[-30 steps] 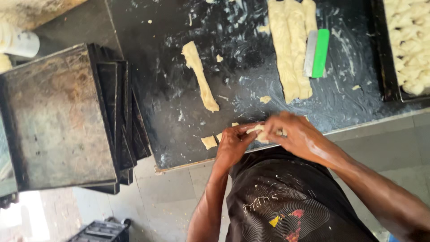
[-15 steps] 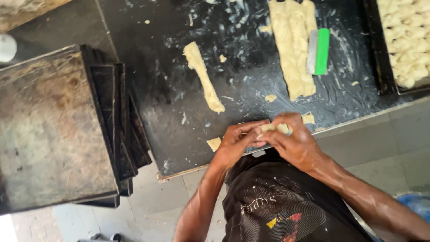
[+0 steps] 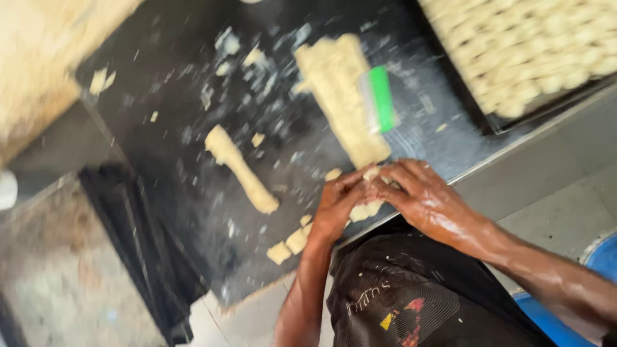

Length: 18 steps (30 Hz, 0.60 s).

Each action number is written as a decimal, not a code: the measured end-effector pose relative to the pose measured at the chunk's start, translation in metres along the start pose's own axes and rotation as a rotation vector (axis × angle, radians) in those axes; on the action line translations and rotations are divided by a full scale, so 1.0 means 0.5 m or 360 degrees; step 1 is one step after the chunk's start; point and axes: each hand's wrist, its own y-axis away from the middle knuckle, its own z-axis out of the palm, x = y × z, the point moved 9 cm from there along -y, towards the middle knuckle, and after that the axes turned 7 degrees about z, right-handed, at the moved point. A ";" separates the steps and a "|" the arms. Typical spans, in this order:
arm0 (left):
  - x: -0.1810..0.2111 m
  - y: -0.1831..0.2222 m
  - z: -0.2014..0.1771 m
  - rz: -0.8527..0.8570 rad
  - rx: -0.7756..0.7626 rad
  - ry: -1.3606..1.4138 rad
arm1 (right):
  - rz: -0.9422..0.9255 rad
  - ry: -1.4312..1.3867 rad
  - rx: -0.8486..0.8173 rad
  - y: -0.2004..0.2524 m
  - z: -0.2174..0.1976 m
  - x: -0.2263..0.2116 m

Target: The person portions a long piece of dough with a scraper, rolls the small pieces into balls by hand, and places them onto a large metal tray; later, the person flattens a large mass of dough by hand on the workstation.

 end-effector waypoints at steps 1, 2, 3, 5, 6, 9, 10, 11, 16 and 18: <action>-0.020 -0.026 0.012 -0.0072 -0.0058 -0.0187 | 0.0015 -0.0138 0.0037 0.013 -0.017 0.024; -0.034 -0.043 0.029 -0.0137 -0.0118 -0.0375 | 0.0027 -0.0275 0.0080 0.022 -0.031 0.050; -0.045 -0.065 0.058 -0.0189 -0.0193 -0.0562 | 0.0039 -0.0396 0.0133 0.034 -0.054 0.085; -0.006 -0.111 0.155 0.0133 -0.0236 -0.0569 | 0.0340 -0.0649 0.0285 0.048 -0.097 0.187; 0.025 -0.141 0.208 0.0289 -0.0260 -0.0555 | 0.0488 -0.0777 0.0370 0.057 -0.119 0.239; 0.085 -0.221 0.335 0.0122 -0.0394 -0.0440 | 0.1328 -0.1021 0.0032 0.094 -0.106 0.451; 0.121 -0.243 0.365 0.0205 -0.0375 -0.0498 | 0.1723 -0.0885 -0.0056 0.133 -0.110 0.547; 0.150 -0.261 0.387 0.0294 -0.0341 -0.0553 | 0.2101 -0.0734 -0.0157 0.172 -0.117 0.656; 0.199 -0.289 0.353 0.0589 -0.0131 -0.0631 | 0.1169 -0.0381 0.1056 0.160 -0.310 1.041; 0.195 -0.266 0.288 0.0622 0.0014 -0.0715 | 0.1095 -0.0635 0.1109 0.161 -0.276 1.146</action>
